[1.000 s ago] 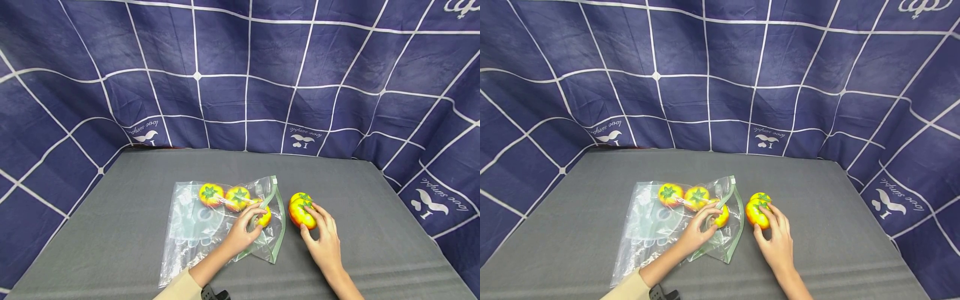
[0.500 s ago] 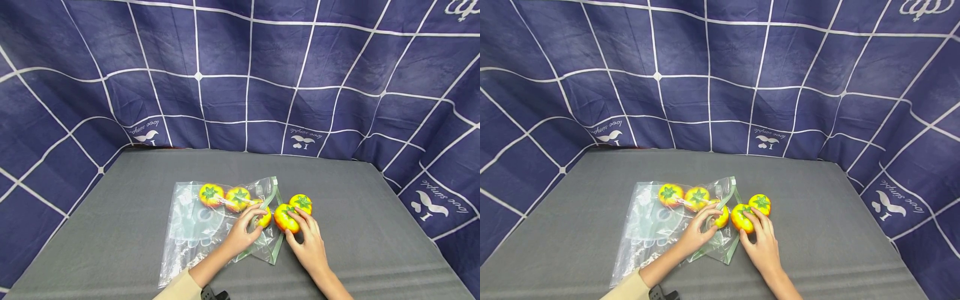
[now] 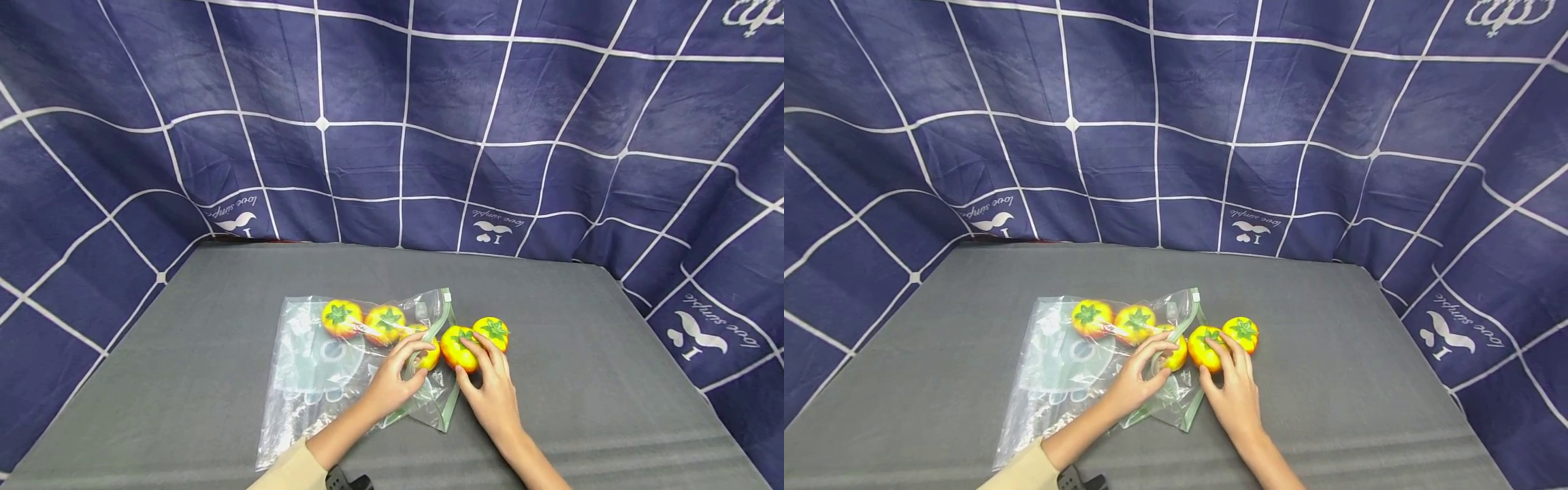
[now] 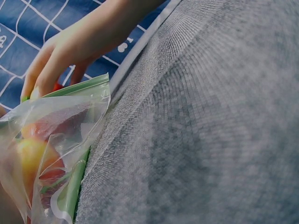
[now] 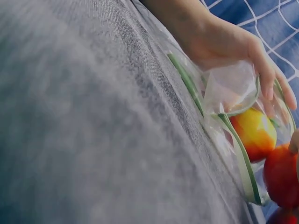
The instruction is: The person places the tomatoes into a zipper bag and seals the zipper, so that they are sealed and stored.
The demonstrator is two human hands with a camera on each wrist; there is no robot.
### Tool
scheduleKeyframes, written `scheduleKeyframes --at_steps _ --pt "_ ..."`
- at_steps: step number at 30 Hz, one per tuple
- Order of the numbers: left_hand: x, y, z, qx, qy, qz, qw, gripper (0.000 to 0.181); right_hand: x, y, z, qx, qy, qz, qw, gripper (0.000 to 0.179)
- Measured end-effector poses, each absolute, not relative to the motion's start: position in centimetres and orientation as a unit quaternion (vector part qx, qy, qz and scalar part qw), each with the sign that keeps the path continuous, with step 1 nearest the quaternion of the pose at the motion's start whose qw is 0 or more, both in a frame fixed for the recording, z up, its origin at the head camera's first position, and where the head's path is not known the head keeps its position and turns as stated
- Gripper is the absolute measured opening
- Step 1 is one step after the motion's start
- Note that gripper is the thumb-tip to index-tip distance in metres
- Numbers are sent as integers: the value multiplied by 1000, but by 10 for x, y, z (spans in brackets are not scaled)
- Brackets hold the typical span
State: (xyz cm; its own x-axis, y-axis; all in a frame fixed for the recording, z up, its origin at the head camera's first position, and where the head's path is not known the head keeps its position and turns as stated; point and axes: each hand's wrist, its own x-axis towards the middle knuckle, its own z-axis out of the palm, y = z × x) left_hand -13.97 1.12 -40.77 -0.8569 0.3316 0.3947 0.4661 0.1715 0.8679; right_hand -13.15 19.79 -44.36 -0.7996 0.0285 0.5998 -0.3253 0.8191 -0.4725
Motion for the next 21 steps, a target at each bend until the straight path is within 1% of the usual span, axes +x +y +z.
scheduleKeyframes --at_steps 8,15,21 --pt "-139 11 -405 -265 -764 -586 55 34 -140 185 -441 30 -908 298 292 42" --pt "-139 11 -407 -267 -766 -582 52 34 -145 177 -439 -10 -909 310 277 43" --pt "-148 15 -428 -261 -765 -586 58 36 -145 177 -443 -8 -901 326 286 42"
